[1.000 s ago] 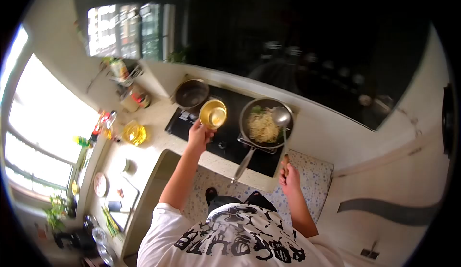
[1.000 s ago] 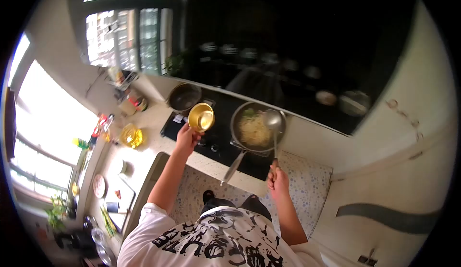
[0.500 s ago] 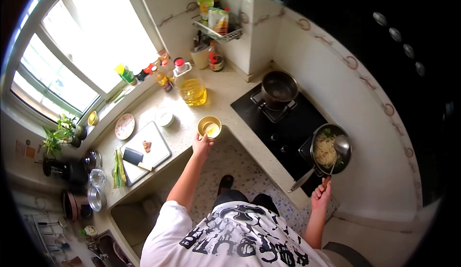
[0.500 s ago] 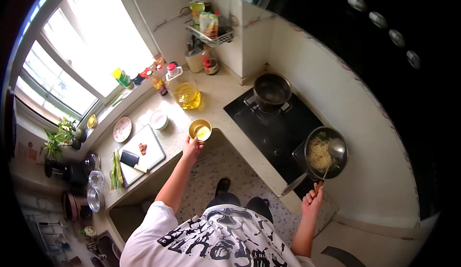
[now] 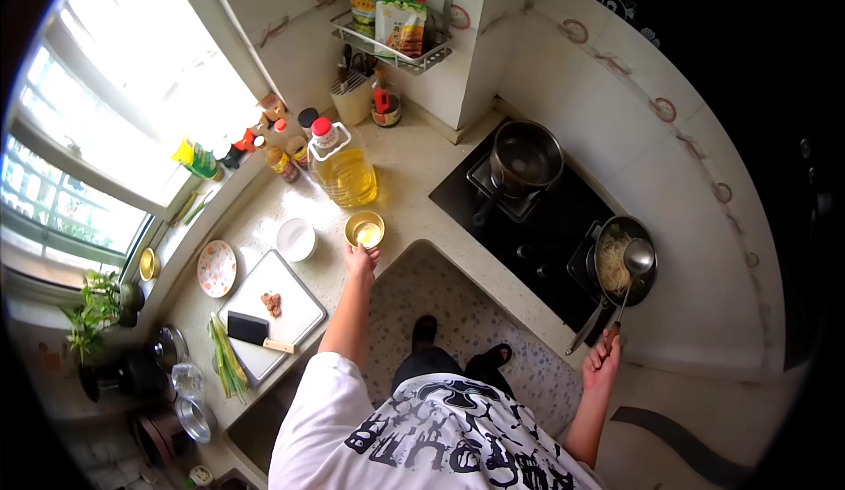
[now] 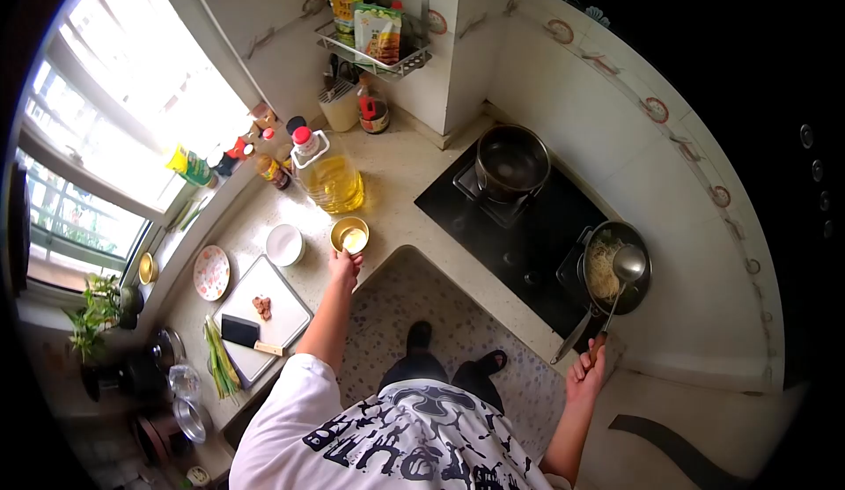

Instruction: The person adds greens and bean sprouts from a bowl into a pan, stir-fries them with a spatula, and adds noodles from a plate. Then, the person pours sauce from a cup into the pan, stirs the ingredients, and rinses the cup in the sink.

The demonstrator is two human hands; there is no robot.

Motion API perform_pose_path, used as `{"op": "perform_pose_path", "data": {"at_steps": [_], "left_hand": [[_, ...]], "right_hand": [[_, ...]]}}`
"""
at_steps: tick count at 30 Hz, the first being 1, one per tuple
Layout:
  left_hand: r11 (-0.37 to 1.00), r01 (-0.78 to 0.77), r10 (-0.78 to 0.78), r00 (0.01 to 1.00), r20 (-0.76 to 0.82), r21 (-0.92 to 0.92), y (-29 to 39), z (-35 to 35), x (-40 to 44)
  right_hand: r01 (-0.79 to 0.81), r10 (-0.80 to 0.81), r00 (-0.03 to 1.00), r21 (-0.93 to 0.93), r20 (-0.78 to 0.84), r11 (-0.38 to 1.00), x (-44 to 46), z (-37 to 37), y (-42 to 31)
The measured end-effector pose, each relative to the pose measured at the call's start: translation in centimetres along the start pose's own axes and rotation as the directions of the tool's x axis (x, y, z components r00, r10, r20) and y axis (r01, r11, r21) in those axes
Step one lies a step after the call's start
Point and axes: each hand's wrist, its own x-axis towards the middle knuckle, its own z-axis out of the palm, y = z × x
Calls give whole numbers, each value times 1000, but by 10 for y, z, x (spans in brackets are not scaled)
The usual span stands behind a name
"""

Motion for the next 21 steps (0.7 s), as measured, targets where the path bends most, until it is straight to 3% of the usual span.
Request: {"op": "perform_pose_path", "data": {"at_steps": [5, 7, 9, 11, 13, 16, 17, 19, 21], "left_hand": [[999, 35, -35, 999, -4, -13, -10, -6, 0], [985, 120, -132, 986, -97, -120, -6, -1, -24], [964, 198, -214, 974, -70, -178, -24, -10, -16], [996, 64, -73, 985, -155, -59, -45, 5, -50], [995, 45, -55, 991, 120, 87, -77, 19, -77], [964, -35, -103, 866, 490, 265, -111, 70, -145], [861, -91, -205, 839, 504, 501, -104, 95, -188], [726, -274, -236, 762, 603, 630, -133, 130, -225], [733, -211, -415, 616, 670, 647, -147, 170, -277]], "right_hand": [[38, -39, 999, -25, -22, 999, -9, -9, -1], [94, -106, 992, -154, -74, 984, -8, -18, -1], [187, -251, 960, -377, -126, 907, -17, -21, -10], [250, -431, 893, -658, -126, 711, -23, -14, -20], [302, -582, 813, -853, -2, 425, 7, -55, -29], [334, -691, 673, -942, 265, -36, 20, -75, -48], [336, -695, 618, -923, 366, -187, 23, -66, -57], [235, -661, 704, -963, 261, -130, 27, -49, -76], [198, -648, 697, -951, 307, -238, 54, -53, -92]]}}
